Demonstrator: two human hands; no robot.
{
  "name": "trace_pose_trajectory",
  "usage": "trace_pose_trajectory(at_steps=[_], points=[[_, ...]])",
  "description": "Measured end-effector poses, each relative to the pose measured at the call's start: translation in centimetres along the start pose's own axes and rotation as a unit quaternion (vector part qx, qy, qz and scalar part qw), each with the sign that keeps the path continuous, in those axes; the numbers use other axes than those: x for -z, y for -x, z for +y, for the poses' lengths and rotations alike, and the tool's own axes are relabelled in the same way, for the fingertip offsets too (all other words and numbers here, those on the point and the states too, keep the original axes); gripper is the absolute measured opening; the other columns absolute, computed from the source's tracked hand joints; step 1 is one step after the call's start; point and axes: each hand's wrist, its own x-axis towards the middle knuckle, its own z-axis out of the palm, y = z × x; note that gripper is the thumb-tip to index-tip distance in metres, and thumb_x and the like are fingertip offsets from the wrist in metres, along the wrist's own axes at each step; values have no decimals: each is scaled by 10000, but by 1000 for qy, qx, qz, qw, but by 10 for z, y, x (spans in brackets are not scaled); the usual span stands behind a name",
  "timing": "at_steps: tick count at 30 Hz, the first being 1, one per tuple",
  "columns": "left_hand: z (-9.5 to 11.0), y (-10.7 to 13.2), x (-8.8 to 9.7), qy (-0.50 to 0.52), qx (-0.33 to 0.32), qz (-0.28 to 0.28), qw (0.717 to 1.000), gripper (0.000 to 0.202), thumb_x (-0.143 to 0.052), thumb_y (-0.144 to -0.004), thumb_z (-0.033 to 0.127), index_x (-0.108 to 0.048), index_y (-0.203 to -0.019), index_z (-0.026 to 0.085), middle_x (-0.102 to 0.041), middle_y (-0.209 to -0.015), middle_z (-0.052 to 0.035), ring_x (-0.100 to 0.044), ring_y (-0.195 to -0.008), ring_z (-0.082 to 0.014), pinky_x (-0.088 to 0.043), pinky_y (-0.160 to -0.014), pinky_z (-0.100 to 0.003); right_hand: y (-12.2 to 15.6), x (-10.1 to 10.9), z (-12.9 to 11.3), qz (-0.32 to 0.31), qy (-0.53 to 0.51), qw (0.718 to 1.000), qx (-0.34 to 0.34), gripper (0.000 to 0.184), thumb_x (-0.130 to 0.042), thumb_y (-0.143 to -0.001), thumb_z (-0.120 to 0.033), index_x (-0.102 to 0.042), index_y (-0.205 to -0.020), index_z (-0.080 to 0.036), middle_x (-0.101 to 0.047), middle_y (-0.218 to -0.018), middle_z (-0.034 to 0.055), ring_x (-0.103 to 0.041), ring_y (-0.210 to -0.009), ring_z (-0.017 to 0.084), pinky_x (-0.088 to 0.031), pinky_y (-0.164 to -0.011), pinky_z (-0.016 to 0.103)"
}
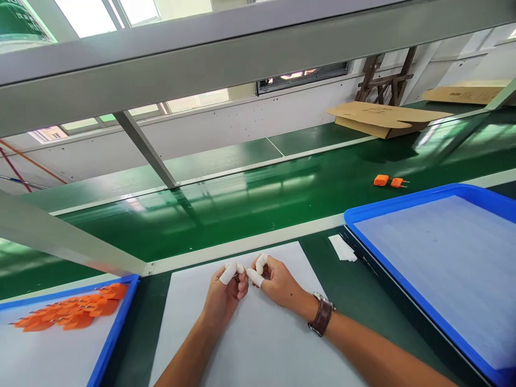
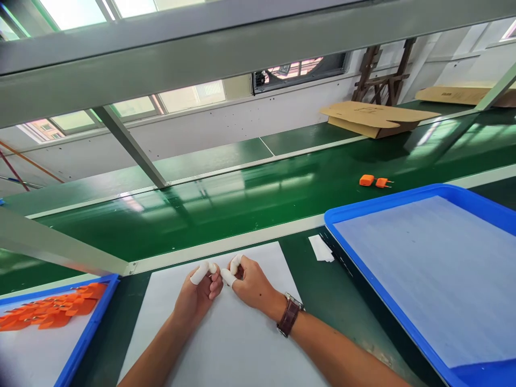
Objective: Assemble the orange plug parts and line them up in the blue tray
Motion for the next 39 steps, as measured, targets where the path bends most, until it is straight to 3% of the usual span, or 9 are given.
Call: trace_pose_trajectory(at_steps=[5,10,14,23,28,30,33,36,39], points=[[-1,0,-2,-15,-4,11,1000,222,-663,-884,348,-649,-960,140,-509,-618,16,-440,-542,-75,-312,-544,-221,0,0,-1,0,-13,1000,-15,148,-646,-861,-297,-535,-803,-217,-587,-744,-19,-557,-663,148,-465,-627,298],[-5,-2,-4,-38,-10,43,998,419,-781,-777,281,-645,-1153,157,-576,-656,21,-470,-544,-67,-363,-573,-227,-1,2,3,-24,-31,999,-8,159,-579,-904,-282,-642,-1031,-211,-649,-767,6,-603,-700,166,-507,-672,317],[-8,-5,-4,-31,-15,60,998,410,-791,-774,254,-660,-1148,151,-587,-676,17,-510,-570,-80,-367,-571,-229,0,4,-1,-44,-41,998,5,193,-549,-920,-279,-680,-1051,-223,-653,-765,10,-604,-698,168,-518,-680,320],[-3,-5,-8,-43,-4,34,998,307,-755,-810,251,-707,-1087,129,-555,-616,17,-515,-595,-95,-404,-615,-244,1,7,-3,-57,-52,997,31,262,-473,-894,-162,-704,-1004,-222,-643,-770,-1,-590,-688,153,-505,-670,302],[-3,-9,-2,-55,-5,25,998,259,-767,-791,268,-732,-1007,131,-554,-600,12,-516,-600,-110,-405,-616,-253,-1,6,0,-46,-71,996,11,169,-542,-932,-292,-695,-920,-219,-664,-782,9,-615,-699,160,-518,-674,302],[-3,-11,-1,-61,-5,31,998,257,-785,-768,265,-739,-978,126,-566,-609,11,-485,-577,-94,-397,-604,-243,-2,4,-1,-33,-68,997,2,233,-565,-942,-380,-687,-853,-204,-670,-755,16,-618,-681,161,-522,-668,301],[0,-12,-1,-63,-7,24,998,280,-794,-759,280,-742,-991,132,-571,-631,12,-480,-598,-96,-410,-633,-239,-2,1,-5,-25,-38,999,-1,295,-561,-949,-430,-688,-836,-188,-680,-724,16,-624,-665,158,-524,-658,290],[1,-11,3,-73,-15,19,997,341,-803,-748,319,-731,-1037,153,-598,-694,4,-494,-654,-114,-416,-654,-243,-1,3,-17,-10,34,999,24,287,-484,-985,-364,-689,-891,-186,-701,-786,23,-656,-714,157,-530,-674,273],[-2,-10,10,-112,-11,33,993,382,-824,-711,371,-730,-1006,148,-633,-744,-16,-502,-665,-133,-416,-644,-259,-8,22,-33,21,177,982,69,267,-423,-995,-267,-681,-1005,-199,-722,-863,25,-678,-752,149,-532,-674,252]])
